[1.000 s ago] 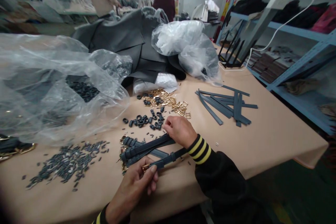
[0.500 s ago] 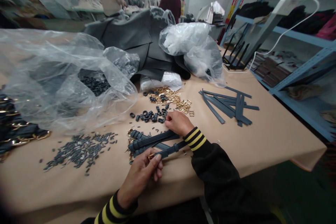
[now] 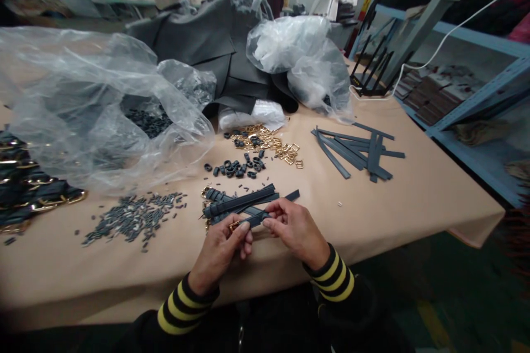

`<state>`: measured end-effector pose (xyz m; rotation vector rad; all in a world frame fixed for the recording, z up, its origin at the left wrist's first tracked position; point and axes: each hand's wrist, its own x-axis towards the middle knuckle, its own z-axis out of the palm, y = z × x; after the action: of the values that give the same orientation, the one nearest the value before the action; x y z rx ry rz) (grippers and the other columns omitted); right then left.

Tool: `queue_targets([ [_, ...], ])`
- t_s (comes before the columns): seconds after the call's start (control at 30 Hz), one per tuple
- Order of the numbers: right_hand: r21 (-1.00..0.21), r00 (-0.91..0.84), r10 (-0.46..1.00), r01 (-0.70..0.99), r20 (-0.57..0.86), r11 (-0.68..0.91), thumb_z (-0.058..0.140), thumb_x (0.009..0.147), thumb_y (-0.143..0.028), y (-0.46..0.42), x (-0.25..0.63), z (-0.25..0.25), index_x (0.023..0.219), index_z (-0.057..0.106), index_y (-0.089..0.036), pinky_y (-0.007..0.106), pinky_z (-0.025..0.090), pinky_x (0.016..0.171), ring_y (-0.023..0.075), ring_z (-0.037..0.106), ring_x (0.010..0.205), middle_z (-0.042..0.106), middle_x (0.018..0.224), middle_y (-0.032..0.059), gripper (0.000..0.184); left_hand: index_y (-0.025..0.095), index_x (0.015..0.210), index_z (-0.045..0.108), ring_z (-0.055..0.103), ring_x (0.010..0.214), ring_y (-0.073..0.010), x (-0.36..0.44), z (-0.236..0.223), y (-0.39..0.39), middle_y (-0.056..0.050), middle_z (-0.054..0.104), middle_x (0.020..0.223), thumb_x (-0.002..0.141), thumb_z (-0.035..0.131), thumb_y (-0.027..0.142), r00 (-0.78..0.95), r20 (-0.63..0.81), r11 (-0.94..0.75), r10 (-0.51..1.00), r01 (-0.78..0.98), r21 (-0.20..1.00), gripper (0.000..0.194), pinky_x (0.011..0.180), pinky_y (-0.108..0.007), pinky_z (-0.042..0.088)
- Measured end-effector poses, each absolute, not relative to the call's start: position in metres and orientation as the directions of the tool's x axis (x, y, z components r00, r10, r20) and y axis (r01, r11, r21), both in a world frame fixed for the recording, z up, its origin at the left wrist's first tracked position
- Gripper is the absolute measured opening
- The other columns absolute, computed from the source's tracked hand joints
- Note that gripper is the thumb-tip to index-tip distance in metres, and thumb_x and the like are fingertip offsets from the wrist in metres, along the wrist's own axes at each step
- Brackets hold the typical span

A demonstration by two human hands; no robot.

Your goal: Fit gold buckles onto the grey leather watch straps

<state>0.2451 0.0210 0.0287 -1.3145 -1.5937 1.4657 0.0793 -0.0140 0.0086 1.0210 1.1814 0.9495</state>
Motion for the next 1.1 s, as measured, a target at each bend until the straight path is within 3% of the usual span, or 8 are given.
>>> queue_targets([
  [0.13, -0.882, -0.186, 0.981, 0.470, -0.053, 0.042, 0.057, 0.073, -0.018, 0.014, 0.234, 0.024, 0.077, 0.057, -0.017, 0.025, 0.048, 0.059, 0.0131, 0.058, 0.061, 0.060, 0.069, 0.0009, 0.005, 0.015, 0.070, 0.047, 0.050, 0.043, -0.0060, 0.082, 0.009, -0.018, 0.003, 0.056, 0.055, 0.081, 0.050, 0.035, 0.097, -0.236, 0.238, 0.967, -0.009, 0.971, 0.023, 0.042, -0.017, 0.040],
  [0.37, -0.967, -0.275, 0.931, 0.146, -0.241, -0.207, 0.060, 0.073, -0.028, 0.008, 0.235, 0.021, 0.077, 0.054, -0.014, 0.027, 0.051, 0.062, 0.0167, 0.064, 0.069, 0.065, 0.073, 0.0047, 0.015, 0.017, 0.070, 0.044, 0.052, 0.044, -0.0075, 0.089, 0.012, -0.022, 0.004, 0.055, 0.056, 0.080, 0.051, 0.035, 0.022, -0.228, 0.227, 0.973, 0.047, 0.973, 0.022, 0.041, -0.018, 0.041],
  [0.63, -0.956, -0.229, 0.936, -0.059, -0.267, -0.288, 0.070, 0.065, -0.033, 0.008, 0.233, 0.010, 0.079, 0.052, -0.015, 0.025, 0.052, 0.057, 0.0139, 0.064, 0.061, 0.061, 0.066, -0.0010, 0.028, 0.016, 0.070, 0.046, 0.050, 0.043, -0.0062, 0.083, 0.013, -0.021, 0.004, 0.054, 0.056, 0.081, 0.049, 0.034, 0.114, -0.212, 0.209, 0.971, 0.034, 0.977, 0.022, 0.042, -0.017, 0.041],
  [0.97, -0.950, -0.357, 0.896, -0.066, -0.264, -0.306, 0.068, 0.067, -0.027, 0.009, 0.235, 0.015, 0.079, 0.058, -0.014, 0.024, 0.051, 0.060, 0.0106, 0.062, 0.059, 0.064, 0.066, -0.0010, 0.020, 0.015, 0.073, 0.048, 0.051, 0.044, -0.0065, 0.082, 0.008, -0.019, 0.003, 0.055, 0.057, 0.083, 0.048, 0.034, 0.153, -0.194, 0.197, 0.969, -0.004, 0.980, 0.021, 0.042, -0.018, 0.041],
  [1.1, -0.983, -0.259, 0.948, 0.049, -0.186, -0.180, 0.067, 0.068, -0.027, 0.010, 0.234, 0.015, 0.077, 0.062, -0.014, 0.024, 0.049, 0.057, 0.0115, 0.059, 0.059, 0.062, 0.064, -0.0006, 0.017, 0.015, 0.071, 0.048, 0.050, 0.043, -0.0066, 0.082, 0.008, -0.020, 0.003, 0.053, 0.054, 0.083, 0.048, 0.036, 0.126, -0.180, 0.178, 0.976, 0.026, 0.984, 0.023, 0.042, -0.018, 0.041],
])
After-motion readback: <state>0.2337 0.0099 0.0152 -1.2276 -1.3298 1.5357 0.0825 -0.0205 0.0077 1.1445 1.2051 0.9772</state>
